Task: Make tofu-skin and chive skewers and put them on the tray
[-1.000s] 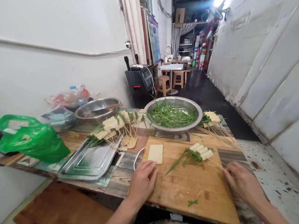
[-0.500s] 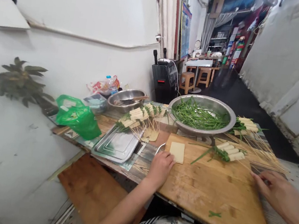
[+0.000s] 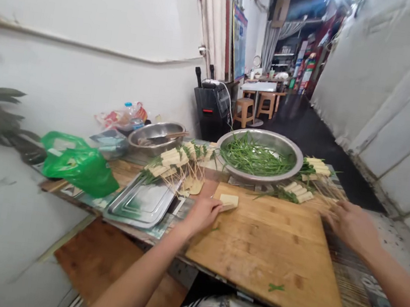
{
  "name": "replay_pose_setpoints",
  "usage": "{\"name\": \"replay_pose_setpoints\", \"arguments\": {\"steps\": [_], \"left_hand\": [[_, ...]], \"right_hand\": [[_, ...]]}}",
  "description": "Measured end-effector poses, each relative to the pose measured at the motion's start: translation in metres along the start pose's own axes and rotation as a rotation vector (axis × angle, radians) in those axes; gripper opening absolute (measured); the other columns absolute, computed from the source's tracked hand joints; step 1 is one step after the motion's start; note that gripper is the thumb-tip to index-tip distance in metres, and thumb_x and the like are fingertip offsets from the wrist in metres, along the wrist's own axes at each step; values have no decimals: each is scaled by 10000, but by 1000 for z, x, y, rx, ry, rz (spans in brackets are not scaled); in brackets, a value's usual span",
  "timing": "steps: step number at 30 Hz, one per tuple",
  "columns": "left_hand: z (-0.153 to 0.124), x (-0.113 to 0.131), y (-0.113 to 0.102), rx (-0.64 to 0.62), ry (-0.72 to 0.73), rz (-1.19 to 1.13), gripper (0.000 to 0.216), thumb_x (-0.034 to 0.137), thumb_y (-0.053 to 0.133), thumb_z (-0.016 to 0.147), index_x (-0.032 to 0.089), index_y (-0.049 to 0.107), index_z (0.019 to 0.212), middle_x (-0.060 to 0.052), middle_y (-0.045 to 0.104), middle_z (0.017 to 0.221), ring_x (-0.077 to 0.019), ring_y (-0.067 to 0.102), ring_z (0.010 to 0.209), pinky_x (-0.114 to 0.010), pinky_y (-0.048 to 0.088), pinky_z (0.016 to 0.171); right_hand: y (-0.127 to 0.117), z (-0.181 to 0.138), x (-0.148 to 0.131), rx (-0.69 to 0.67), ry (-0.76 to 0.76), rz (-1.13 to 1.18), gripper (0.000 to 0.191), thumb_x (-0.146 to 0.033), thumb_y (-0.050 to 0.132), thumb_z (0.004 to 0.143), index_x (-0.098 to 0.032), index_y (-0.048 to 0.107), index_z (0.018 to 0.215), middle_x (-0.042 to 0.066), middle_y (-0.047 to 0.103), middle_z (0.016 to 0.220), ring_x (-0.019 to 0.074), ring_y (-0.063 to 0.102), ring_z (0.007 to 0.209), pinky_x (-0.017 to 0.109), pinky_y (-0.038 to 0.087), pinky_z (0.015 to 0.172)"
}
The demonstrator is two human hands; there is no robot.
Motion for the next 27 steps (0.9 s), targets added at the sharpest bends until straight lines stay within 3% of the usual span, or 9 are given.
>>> {"name": "replay_pose_setpoints", "arguments": {"steps": [3, 8, 11, 14, 17, 21, 27], "left_hand": [[10, -12, -4, -49, -47, -118, 252, 242, 478, 884, 173, 687, 760, -19, 680, 740, -151, 593, 726, -234, 383, 646], [15, -13, -7, -53, -131, -225, 221, 264, 523, 839, 160, 706, 772, -1, 685, 739, -141, 590, 714, -223, 384, 640], [15, -12, -8, -62, -145, -259, 241, 270, 515, 834, 146, 698, 738, 11, 652, 674, -130, 566, 670, -215, 371, 608], [17, -16, -5, -68, -130, -295, 276, 282, 494, 846, 134, 685, 712, 12, 621, 636, -122, 548, 641, -208, 367, 580], [20, -21, 0, -90, -149, -391, 282, 283, 471, 864, 124, 685, 773, 1, 646, 673, -117, 568, 632, -205, 404, 589], [20, -15, -2, -129, -176, -505, 248, 250, 481, 864, 110, 679, 811, -25, 679, 718, -120, 612, 642, -212, 450, 625], [13, -6, -20, -129, -69, -322, 167, 226, 581, 818, 152, 724, 860, -9, 727, 820, -136, 627, 746, -218, 431, 694]], "right_hand": [[-12, 0, -27, 14, -131, 25, 330, -355, 428, 905, -162, 639, 740, 155, 642, 959, 241, 589, 837, 338, 458, 752], [-45, 3, -90, 149, -167, 181, 391, -328, 377, 931, -146, 663, 737, 142, 667, 885, 217, 611, 762, 320, 484, 683], [-56, 7, -123, 54, -197, 316, 408, -333, 359, 938, -179, 644, 689, 97, 661, 782, 185, 601, 674, 296, 471, 616], [-62, 11, -162, -120, -329, 430, 372, -303, 365, 937, -201, 638, 707, 65, 639, 739, 168, 588, 658, 279, 458, 610], [-61, 18, -204, -250, -466, 453, 280, -229, 397, 932, -208, 657, 830, 61, 646, 807, 174, 592, 730, 280, 457, 645], [-46, 29, -245, -283, -557, 315, 225, -147, 425, 915, -177, 642, 966, 83, 648, 914, 194, 576, 786, 294, 448, 659], [-25, 39, -257, -295, -606, 232, 277, -80, 393, 901, -153, 638, 1007, 114, 645, 947, 229, 573, 852, 322, 449, 722]]}}
Point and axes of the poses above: each hand's wrist, its own z-axis towards the middle knuckle, its own y-axis out of the palm, x = y × z, the point moved 3 cm from there along z, towards the middle knuckle
